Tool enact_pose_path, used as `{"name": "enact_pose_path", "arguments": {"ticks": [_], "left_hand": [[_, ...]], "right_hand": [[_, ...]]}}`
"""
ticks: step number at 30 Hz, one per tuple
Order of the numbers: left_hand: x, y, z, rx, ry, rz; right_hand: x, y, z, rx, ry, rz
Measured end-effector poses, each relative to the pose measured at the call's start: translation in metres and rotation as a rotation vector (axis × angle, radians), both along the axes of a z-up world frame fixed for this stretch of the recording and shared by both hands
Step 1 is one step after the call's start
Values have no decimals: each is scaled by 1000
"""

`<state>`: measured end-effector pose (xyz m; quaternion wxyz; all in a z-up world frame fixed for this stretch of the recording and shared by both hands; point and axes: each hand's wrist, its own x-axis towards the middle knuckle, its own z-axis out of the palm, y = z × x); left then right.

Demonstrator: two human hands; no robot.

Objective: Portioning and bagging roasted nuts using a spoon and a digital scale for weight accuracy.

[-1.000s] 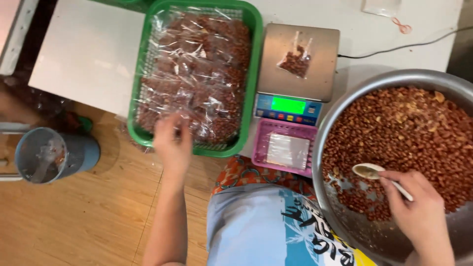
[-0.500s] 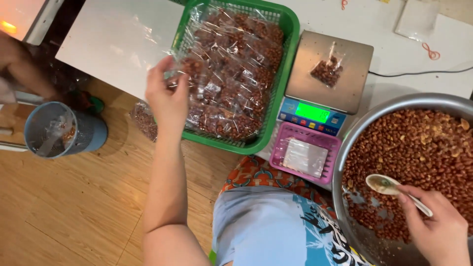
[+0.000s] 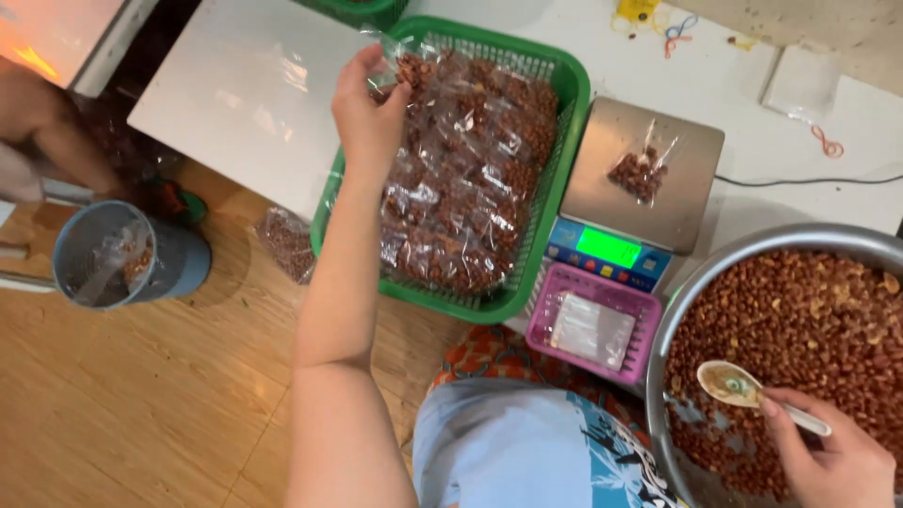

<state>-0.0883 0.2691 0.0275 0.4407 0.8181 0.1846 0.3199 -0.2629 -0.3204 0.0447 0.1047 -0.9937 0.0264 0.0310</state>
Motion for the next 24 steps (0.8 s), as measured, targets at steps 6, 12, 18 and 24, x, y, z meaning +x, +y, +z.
{"name": "enact_pose_path", "arguments": {"ticks": [6,12,18,24], "left_hand": [[86,42,-36,-69,9,-67],[134,62,-101,544,435,44],[111,34,-45,792,319,187],[-39,-173,36,14,384,-663]], "right_hand": [[14,19,7,-73,94,-100],[24,54,26,111,122,-239],[28,-82,-76,-17,31,-240],[37,-84,-110,8,452,-336]]}}
